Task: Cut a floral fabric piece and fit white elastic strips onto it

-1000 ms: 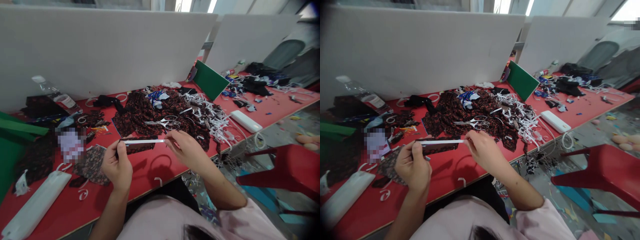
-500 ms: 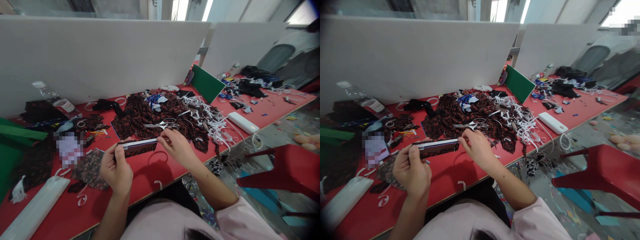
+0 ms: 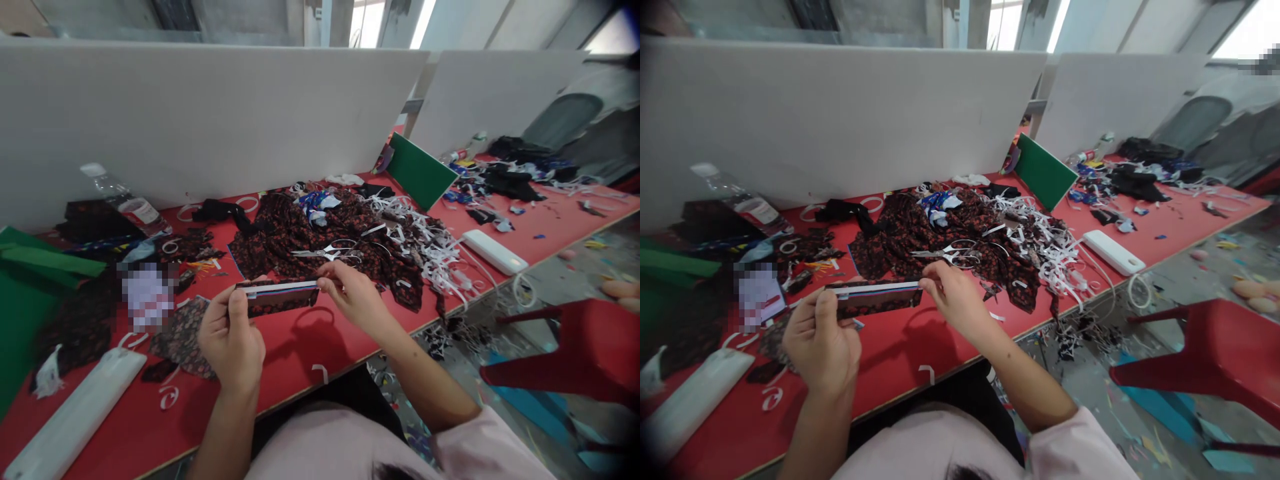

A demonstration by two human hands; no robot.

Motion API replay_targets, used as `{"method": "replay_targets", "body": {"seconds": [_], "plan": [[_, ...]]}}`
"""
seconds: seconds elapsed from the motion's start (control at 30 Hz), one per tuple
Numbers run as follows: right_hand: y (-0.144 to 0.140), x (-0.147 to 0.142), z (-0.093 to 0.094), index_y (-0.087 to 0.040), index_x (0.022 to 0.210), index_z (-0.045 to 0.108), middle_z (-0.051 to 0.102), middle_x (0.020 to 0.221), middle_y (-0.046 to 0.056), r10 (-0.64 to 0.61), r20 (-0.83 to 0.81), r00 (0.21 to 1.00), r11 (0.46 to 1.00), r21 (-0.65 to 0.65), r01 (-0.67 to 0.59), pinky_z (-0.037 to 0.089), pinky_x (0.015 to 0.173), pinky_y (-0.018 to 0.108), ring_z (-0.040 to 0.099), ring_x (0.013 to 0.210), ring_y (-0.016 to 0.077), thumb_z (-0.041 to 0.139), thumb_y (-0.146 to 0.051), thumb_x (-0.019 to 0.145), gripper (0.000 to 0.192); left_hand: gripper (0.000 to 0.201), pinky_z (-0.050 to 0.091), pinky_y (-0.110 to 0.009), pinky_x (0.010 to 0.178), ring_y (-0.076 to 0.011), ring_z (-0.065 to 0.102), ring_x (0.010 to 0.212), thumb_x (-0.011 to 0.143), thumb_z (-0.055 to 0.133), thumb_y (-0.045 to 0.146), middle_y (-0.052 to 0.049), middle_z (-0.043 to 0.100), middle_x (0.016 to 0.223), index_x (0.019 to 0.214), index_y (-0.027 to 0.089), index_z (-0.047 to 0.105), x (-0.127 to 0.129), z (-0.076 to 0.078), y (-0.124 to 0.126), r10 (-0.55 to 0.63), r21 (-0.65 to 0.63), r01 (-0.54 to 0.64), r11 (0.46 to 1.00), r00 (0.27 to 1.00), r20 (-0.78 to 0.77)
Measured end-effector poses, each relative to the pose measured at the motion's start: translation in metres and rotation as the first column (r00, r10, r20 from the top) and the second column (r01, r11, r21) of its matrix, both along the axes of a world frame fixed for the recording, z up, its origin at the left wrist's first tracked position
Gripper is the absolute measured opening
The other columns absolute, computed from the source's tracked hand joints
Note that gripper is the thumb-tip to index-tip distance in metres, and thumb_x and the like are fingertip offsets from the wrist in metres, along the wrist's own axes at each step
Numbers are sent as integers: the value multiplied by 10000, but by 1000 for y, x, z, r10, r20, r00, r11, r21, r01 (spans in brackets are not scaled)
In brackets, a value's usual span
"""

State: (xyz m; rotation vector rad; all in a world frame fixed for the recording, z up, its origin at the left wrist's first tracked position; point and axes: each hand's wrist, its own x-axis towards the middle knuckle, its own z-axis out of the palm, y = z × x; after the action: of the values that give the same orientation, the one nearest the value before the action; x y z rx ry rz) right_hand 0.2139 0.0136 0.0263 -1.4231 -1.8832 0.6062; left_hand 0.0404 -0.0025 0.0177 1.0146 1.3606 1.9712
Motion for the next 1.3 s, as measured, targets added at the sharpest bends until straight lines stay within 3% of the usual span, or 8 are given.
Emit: {"method": "replay_targets", "body": {"seconds": [0.2,0.3,0.47,0.57,0.67,0.87,1.1,1.3], "plan": [[0,11,7,-168,781,553,503,621,-25,184,-110,977,976,-95,-195,310,510,203,416,551,88,437,-340,883,231,207,511,-240,550,-127,625,590,780,559,361,-8,659,691,805,157,585,-17,-6,10,-167,-134,188,973,974,154],[-3,14,12,-166,786,557,517,637,-15,174,-123,977,979,-87,-186,326,528,210,437,575,94,433,-342,883,236,235,460,-198,493,-80,547,482,752,590,348,18,624,640,894,163,624,-28,-8,13,-202,-220,212,952,977,65],[-11,15,22,-167,762,561,528,638,-10,176,-92,980,981,-67,-182,337,546,220,452,588,100,446,-314,876,218,221,474,-213,622,-116,606,662,747,595,298,-11,665,736,917,169,651,-43,2,13,-358,-279,304,911,919,-166],[-15,15,27,-169,748,551,522,634,-12,172,-61,983,984,-37,-175,329,545,224,444,578,99,451,-302,875,210,195,482,-291,786,-167,630,835,765,565,287,-36,687,910,911,193,654,-45,12,13,-390,-324,257,911,793,-469],[-19,15,28,-170,753,549,526,647,-10,175,-32,984,985,8,-174,322,547,228,440,583,101,450,-290,878,199,207,363,-408,994,-227,541,1100,755,576,284,-49,652,1081,938,215,644,-41,18,13,-305,-233,196,952,591,-747],[-25,13,28,-176,789,562,570,717,14,212,-5,977,975,73,-211,355,599,236,490,650,117,445,-269,884,177,218,114,-579,1072,-304,284,1324,747,589,307,-48,604,1195,943,238,652,-29,28,13,-270,-205,213,955,345,-899],[-32,9,25,-184,805,543,563,738,22,231,20,973,963,140,-231,385,650,248,507,701,133,456,-229,878,122,176,263,-492,1047,-227,555,1067,728,579,232,-17,696,954,878,247,671,-4,43,5,-384,-261,400,879,266,-884],[-31,6,20,-180,785,561,589,730,13,238,-19,971,966,111,-234,401,631,227,531,680,117,486,-204,863,111,137,477,-326,733,-178,627,747,742,567,241,-9,698,789,823,239,678,10,44,-5,-502,-367,399,840,317,-804]]}}
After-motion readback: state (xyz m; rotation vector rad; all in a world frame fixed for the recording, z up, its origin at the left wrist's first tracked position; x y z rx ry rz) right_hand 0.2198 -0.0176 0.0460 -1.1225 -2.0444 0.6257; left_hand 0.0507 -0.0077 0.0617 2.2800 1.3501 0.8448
